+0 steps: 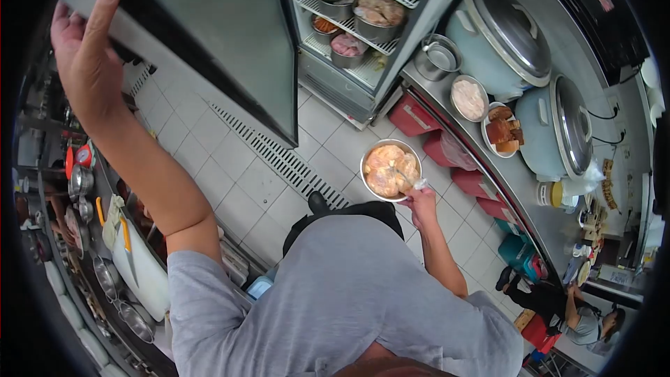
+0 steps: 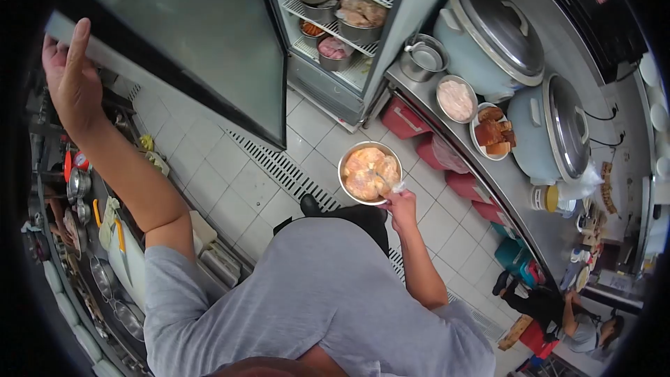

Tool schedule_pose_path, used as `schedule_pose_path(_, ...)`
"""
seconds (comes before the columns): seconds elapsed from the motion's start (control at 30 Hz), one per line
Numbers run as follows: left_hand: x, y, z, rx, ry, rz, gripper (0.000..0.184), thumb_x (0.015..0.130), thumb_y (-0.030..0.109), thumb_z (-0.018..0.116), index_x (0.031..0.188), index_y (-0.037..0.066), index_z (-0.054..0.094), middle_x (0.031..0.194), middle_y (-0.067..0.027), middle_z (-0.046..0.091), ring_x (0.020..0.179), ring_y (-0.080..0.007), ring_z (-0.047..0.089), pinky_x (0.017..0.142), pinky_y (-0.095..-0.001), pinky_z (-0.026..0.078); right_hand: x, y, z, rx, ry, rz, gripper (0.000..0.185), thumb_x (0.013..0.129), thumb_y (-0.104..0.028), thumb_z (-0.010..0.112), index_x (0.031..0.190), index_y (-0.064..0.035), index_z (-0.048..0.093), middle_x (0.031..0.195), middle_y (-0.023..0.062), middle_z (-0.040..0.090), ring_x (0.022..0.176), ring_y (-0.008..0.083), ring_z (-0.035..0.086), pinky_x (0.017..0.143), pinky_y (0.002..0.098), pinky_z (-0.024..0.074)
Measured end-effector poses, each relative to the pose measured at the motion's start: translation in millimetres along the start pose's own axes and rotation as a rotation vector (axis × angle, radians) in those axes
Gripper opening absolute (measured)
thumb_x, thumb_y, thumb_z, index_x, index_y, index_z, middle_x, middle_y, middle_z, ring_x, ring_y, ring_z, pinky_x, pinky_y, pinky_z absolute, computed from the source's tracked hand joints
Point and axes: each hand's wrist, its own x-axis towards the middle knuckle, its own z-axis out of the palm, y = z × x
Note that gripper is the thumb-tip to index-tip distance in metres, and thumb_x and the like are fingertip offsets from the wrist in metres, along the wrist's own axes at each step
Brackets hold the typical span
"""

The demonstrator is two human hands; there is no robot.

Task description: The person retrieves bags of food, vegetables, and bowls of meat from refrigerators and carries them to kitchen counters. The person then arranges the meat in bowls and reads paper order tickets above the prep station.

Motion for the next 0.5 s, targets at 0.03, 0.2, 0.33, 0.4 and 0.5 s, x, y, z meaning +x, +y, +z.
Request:
schedule_pose_path(0.03, 3, -1, -15, 0.103, -0.027, 0.004, 0.044, 0.083, 0.007, 0.079, 0.118, 0.0, 0.054, 0.102, -0.0041, 0.063, 0.095, -0.0098, 0.059, 0.089, -0.0208, 0.042, 8, -1, 18, -0.001, -0.008, 0.017, 0.02, 0.083, 0.002, 0.06, 0.101, 0.0112, 0.058, 0.09, 0.0162, 0.067, 0.07, 0.0224, 0.069, 0.061, 0.0334, 0.0621)
schedule_pose_path(0.2, 37, -43, -81, 0.474, 0.03, 0.097, 0.036, 0.079, 0.013, 0.083, 0.106, -0.004, 0.065, 0.101, -0.0034, 0.064, 0.087, -0.0093, 0.06, 0.082, -0.0221, 0.046, 66, -8, 107, -0.043, -0.049, 0.067, 0.014, 0.082, -0.001, 0.059, 0.093, 0.0085, 0.056, 0.079, 0.0108, 0.06, 0.065, 0.0222, 0.065, 0.061, 0.0345, 0.0626)
schedule_pose_path(0.33, 59, -80, -147, 0.445, 0.164, -0.122, 0.027, 0.089, 0.006, 0.069, 0.113, -0.005, 0.07, 0.112, -0.006, 0.064, 0.092, -0.0097, 0.062, 0.082, -0.0247, 0.049, 146, -18, 168, -0.045, -0.094, 0.088, 0.008, 0.08, 0.0, 0.058, 0.084, -0.0002, 0.052, 0.072, 0.0038, 0.051, 0.06, 0.0167, 0.057, 0.063, 0.0388, 0.0625)
schedule_pose_path(0.4, 68, -93, -160, 0.375, 0.267, -0.254, 0.03, 0.089, 0.007, 0.069, 0.116, -0.007, 0.068, 0.113, -0.0086, 0.064, 0.096, -0.0123, 0.064, 0.084, -0.0276, 0.051, 198, -17, 194, -0.039, -0.098, 0.098, 0.008, 0.079, 0.001, 0.058, 0.084, -0.0005, 0.052, 0.073, 0.0043, 0.051, 0.061, 0.017, 0.057, 0.063, 0.0392, 0.0624)
schedule_pose_path(0.5, 79, -104, -203, 0.352, 0.331, -0.372, 0.038, 0.087, 0.011, 0.072, 0.119, -0.008, 0.064, 0.113, -0.0131, 0.065, 0.102, -0.0183, 0.064, 0.09, -0.0335, 0.052, 279, -23, 234, -0.001, -0.051, 0.077, 0.008, 0.08, 0.002, 0.059, 0.083, 0.0016, 0.052, 0.077, 0.008, 0.053, 0.061, 0.0218, 0.061, 0.063, 0.0404, 0.0637)
